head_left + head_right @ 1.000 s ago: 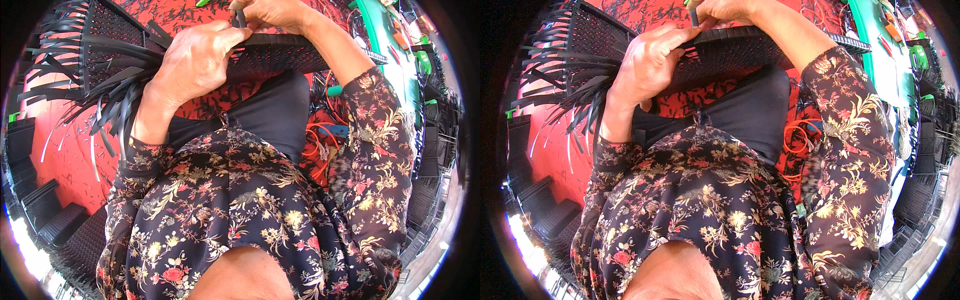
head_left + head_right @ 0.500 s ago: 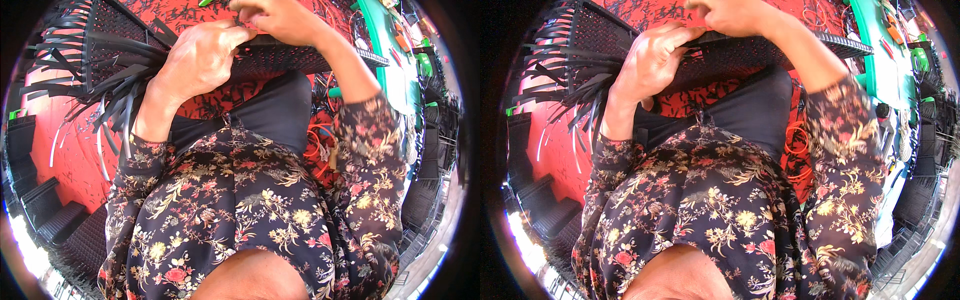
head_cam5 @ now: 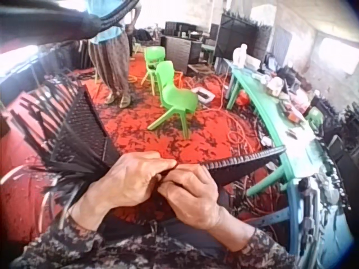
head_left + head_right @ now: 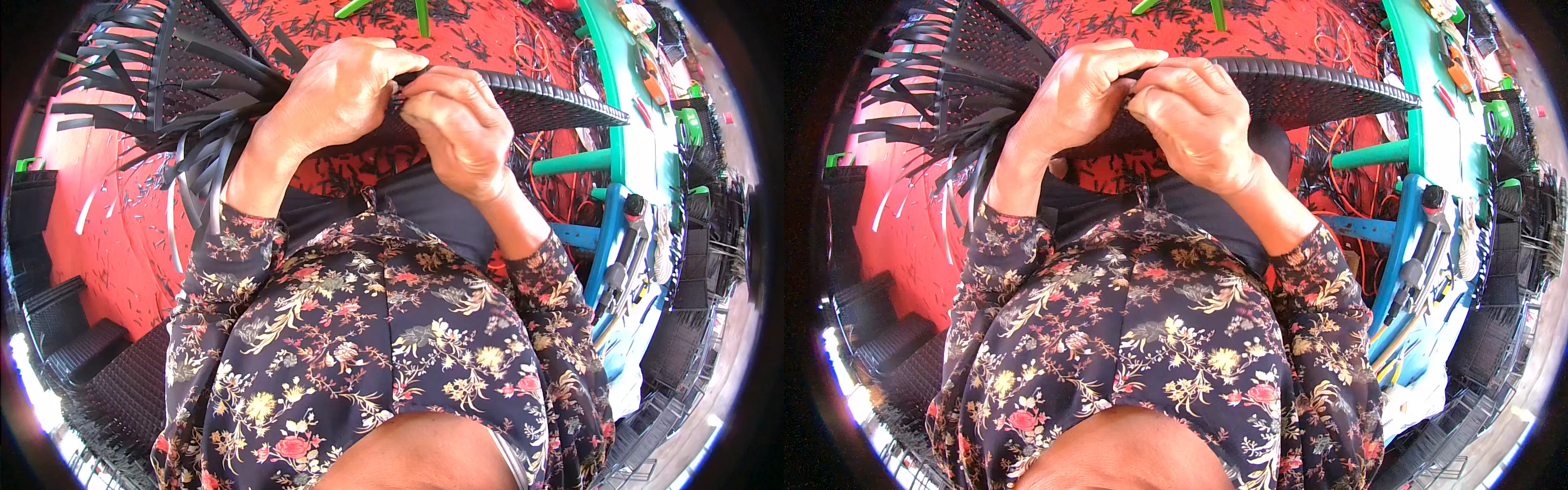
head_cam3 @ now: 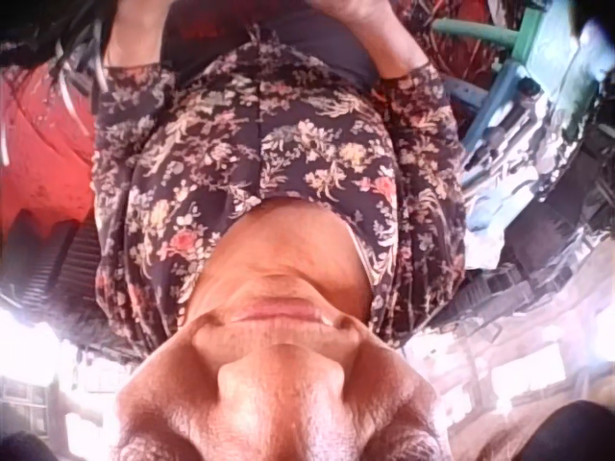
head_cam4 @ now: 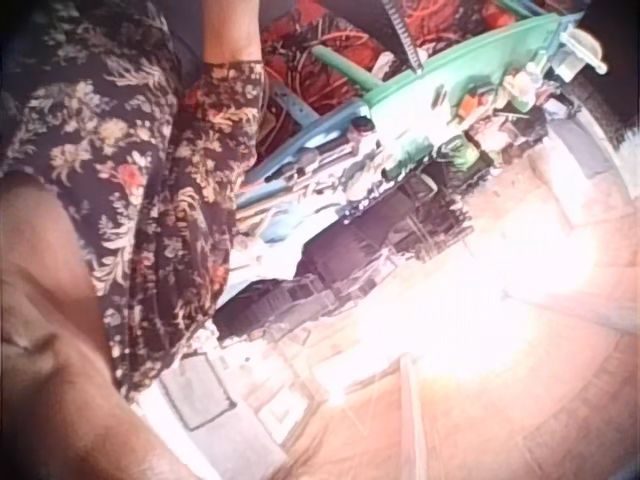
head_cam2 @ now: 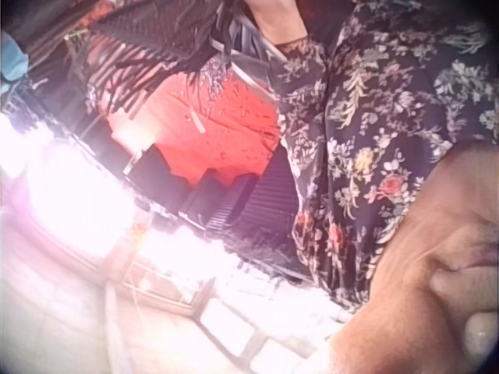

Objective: The person weaves black plastic strips into the frame of a furniture piece by hand, using a pneumatic stapler, pliers, and a hammer to secure and trim the material.

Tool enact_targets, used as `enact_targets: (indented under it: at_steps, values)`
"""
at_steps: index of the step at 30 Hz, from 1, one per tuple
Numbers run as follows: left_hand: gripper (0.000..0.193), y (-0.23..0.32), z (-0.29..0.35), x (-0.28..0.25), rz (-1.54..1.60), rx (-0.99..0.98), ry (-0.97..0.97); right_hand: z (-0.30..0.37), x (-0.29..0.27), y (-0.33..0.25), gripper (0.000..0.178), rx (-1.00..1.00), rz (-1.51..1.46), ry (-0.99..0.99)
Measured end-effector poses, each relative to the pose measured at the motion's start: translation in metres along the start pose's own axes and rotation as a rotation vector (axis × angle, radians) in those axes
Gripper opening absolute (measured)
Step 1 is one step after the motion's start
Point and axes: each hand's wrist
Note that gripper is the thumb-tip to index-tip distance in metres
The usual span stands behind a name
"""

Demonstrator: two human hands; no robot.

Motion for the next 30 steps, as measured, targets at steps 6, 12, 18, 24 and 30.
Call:
enact_targets:
  at_steps: [6, 12, 18, 24, 30]
  values:
    - [0.036, -0.009, 0.008, 0.003, -0.048, 0.044, 0.039, 0.0, -0.013, -0.029, 0.005, 0.641, -0.637, 0.05]
    - [0.034, 0.002, 0.004, 0.003, -0.085, -0.032, -0.045, 0.006, -0.025, -0.039, 0.012, 0.519, -0.384, -0.05]
    - [0.017, 0.025, 0.01, 0.015, -0.325, -0.141, 0.001, -0.024, -0.04, -0.042, 0.013, 0.565, -0.271, -0.222]
    - [0.018, 0.029, 0.011, 0.019, -0.39, -0.097, 0.128, -0.061, -0.029, -0.011, 0.01, 0.87, -0.385, -0.203]
    - [0.021, 0.034, 0.005, 0.016, -0.424, -0.096, 0.129, -0.079, 0.008, 0.03, 0.019, 0.869, -0.291, -0.209]
Point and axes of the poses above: each hand's wrist, its own z-axis away from the middle knuckle, its own x-axis out of the palm, y = z × x, and after that the axes turned 8 degrees about y, right-handed
